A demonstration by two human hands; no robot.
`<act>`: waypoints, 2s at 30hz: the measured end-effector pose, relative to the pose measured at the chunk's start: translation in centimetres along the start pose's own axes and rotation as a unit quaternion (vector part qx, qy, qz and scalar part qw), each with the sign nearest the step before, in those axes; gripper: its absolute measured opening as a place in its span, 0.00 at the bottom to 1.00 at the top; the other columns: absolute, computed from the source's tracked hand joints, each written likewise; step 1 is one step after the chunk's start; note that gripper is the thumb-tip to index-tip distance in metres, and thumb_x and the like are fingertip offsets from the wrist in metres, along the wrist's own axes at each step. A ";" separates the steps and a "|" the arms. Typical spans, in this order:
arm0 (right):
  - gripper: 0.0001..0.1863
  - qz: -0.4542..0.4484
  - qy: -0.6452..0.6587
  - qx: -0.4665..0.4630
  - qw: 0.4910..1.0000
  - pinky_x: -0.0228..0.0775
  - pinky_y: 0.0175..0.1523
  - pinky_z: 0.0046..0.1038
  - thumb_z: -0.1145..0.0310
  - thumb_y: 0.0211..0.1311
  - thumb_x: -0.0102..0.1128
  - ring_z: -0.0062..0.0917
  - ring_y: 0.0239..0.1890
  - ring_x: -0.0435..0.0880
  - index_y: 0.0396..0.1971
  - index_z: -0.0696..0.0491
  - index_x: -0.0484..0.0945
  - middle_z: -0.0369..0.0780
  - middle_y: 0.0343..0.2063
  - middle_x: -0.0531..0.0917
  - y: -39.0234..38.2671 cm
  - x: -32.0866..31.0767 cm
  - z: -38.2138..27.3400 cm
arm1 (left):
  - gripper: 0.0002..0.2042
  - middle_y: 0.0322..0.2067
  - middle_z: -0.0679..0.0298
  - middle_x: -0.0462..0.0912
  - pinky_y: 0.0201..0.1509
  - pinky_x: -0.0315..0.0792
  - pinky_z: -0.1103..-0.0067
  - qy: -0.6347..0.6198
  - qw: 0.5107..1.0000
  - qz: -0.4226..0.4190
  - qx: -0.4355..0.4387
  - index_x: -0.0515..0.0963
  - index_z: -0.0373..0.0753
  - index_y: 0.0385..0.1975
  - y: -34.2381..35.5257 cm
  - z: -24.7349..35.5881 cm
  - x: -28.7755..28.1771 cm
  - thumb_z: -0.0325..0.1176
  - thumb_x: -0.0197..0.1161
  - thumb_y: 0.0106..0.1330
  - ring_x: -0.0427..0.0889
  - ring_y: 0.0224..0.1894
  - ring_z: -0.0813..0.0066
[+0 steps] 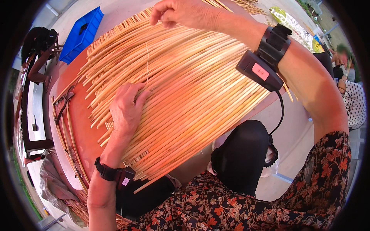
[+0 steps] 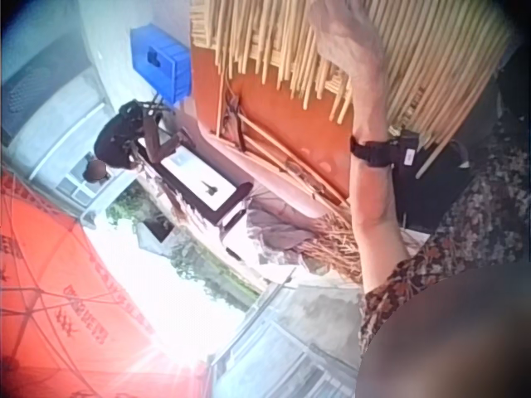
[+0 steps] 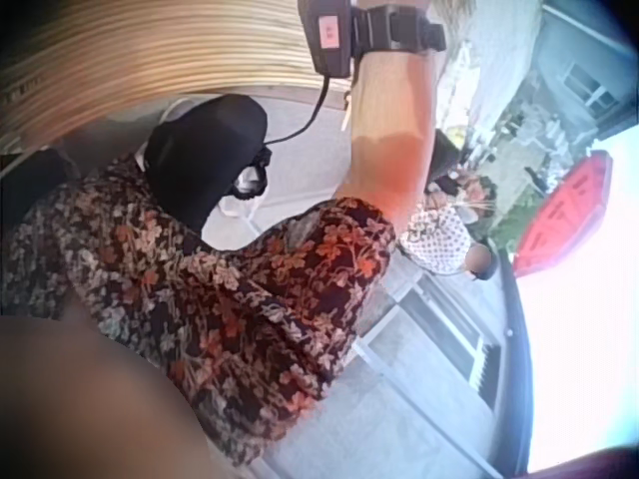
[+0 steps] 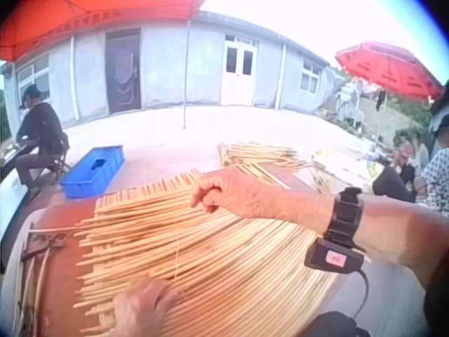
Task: The person weaves a mat by hand, passing a white string over and under a row of long bamboo sticks laid across a table and securing it with knots.
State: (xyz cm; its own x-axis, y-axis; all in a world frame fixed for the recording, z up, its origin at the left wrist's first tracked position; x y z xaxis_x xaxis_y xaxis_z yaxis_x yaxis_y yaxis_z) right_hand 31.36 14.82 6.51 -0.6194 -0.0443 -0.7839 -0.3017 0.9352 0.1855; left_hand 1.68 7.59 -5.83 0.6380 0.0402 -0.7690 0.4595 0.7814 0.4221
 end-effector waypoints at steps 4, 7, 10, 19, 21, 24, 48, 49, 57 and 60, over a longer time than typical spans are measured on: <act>0.12 -0.181 -0.004 -0.208 0.961 0.81 0.56 0.37 0.73 0.72 0.61 0.37 0.51 0.88 0.49 0.56 0.91 0.43 0.44 0.88 -1.1 8.8 -1.6 | 0.11 0.38 0.59 0.86 0.47 0.80 0.65 0.009 1.000 0.004 0.011 0.87 0.38 0.45 0.0 0.1 0.1 0.32 0.77 0.67 0.86 0.44 0.55; 0.11 -0.230 -0.051 -0.231 0.944 0.81 0.54 0.39 0.76 0.68 0.61 0.38 0.49 0.87 0.45 0.56 0.91 0.43 0.41 0.87 -0.5 10.6 -2.1 | 0.10 0.38 0.59 0.86 0.47 0.80 0.65 0.012 1.000 0.004 0.015 0.87 0.38 0.45 0.0 0.1 0.2 0.32 0.77 0.67 0.86 0.44 0.55; 0.09 -0.236 -0.056 -0.202 0.949 0.80 0.53 0.40 0.76 0.67 0.62 0.40 0.47 0.86 0.41 0.56 0.89 0.43 0.41 0.85 0.0 10.7 -2.0 | 0.10 0.38 0.58 0.86 0.47 0.80 0.65 0.011 1.000 0.007 0.018 0.87 0.38 0.45 0.1 0.1 0.2 0.32 0.77 0.67 0.86 0.44 0.55; 0.06 -0.091 0.215 0.068 0.970 0.87 0.49 0.36 0.70 0.78 0.63 0.31 0.45 0.88 0.45 0.57 0.80 0.41 0.44 0.82 0.4 11.3 0.0 | 0.09 0.38 0.58 0.86 0.46 0.80 0.65 0.000 1.000 0.008 0.010 0.87 0.38 0.44 0.1 0.1 0.1 0.30 0.76 0.67 0.87 0.44 0.55; 0.08 -0.066 0.408 0.172 0.894 0.90 0.51 0.37 0.68 0.82 0.60 0.31 0.48 0.89 0.48 0.58 0.78 0.41 0.45 0.81 -0.2 11.9 0.0 | 0.09 0.37 0.58 0.87 0.46 0.80 0.65 -0.015 1.000 0.002 0.002 0.86 0.38 0.44 0.2 0.1 0.0 0.30 0.76 0.68 0.87 0.43 0.55; 0.10 0.027 0.567 0.222 0.793 0.92 0.54 0.40 0.68 0.85 0.56 0.33 0.50 0.89 0.51 0.61 0.75 0.43 0.47 0.80 -1.4 13.9 -0.1 | 0.06 0.38 0.63 0.82 0.44 0.80 0.63 -0.005 1.000 -0.019 0.018 0.85 0.42 0.42 0.2 0.0 -0.1 0.29 0.73 0.69 0.84 0.44 0.58; 0.09 0.157 0.461 0.083 0.870 0.91 0.53 0.29 0.69 0.84 0.59 0.24 0.43 0.91 0.46 0.60 0.80 0.39 0.40 0.86 -4.3 16.5 -0.6 | 0.47 0.81 0.36 0.57 0.84 0.46 0.40 0.137 0.974 -0.174 0.044 0.60 0.28 0.80 -4.9 2.6 0.1 0.60 0.64 0.74 0.54 0.84 0.38; 0.09 0.163 0.437 0.083 0.880 0.91 0.53 0.29 0.69 0.84 0.59 0.23 0.43 0.91 0.46 0.60 0.80 0.38 0.40 0.86 -4.7 16.5 -1.1 | 0.46 0.81 0.36 0.57 0.84 0.46 0.40 0.136 0.975 -0.173 0.039 0.60 0.28 0.80 -4.9 2.6 0.1 0.60 0.64 0.74 0.54 0.84 0.38; 0.05 0.103 0.057 -0.209 0.971 0.83 0.39 0.35 0.71 0.72 0.67 0.34 0.37 0.86 0.41 0.54 0.81 0.41 0.35 0.78 -14.7 12.9 -6.6 | 0.48 0.82 0.37 0.53 0.85 0.42 0.39 0.135 0.971 -0.192 0.037 0.56 0.29 0.82 -4.7 2.8 -0.1 0.55 0.68 0.72 0.49 0.86 0.39; 0.10 0.002 0.049 -0.297 0.954 0.82 0.36 0.28 0.72 0.69 0.66 0.27 0.37 0.86 0.47 0.56 0.85 0.36 0.38 0.80 -18.4 10.6 -9.0 | 0.48 0.83 0.38 0.52 0.85 0.41 0.39 0.168 0.960 -0.221 0.033 0.53 0.32 0.84 -4.7 2.8 0.0 0.51 0.69 0.72 0.48 0.86 0.40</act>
State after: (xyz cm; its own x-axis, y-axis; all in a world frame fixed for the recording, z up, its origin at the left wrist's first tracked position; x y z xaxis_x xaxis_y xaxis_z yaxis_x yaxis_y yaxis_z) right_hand 23.83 -6.03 0.17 -0.6774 -0.1015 -0.7286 -0.6383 0.5734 0.5136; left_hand 1.25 2.12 -6.48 0.1413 -0.0798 -0.9867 0.6843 0.7282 0.0391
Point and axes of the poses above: each hand's wrist, its own y-axis towards the middle knuckle, its own x-axis out of the palm, z = x × y, the point moved 1 cm from there along y, towards the middle knuckle
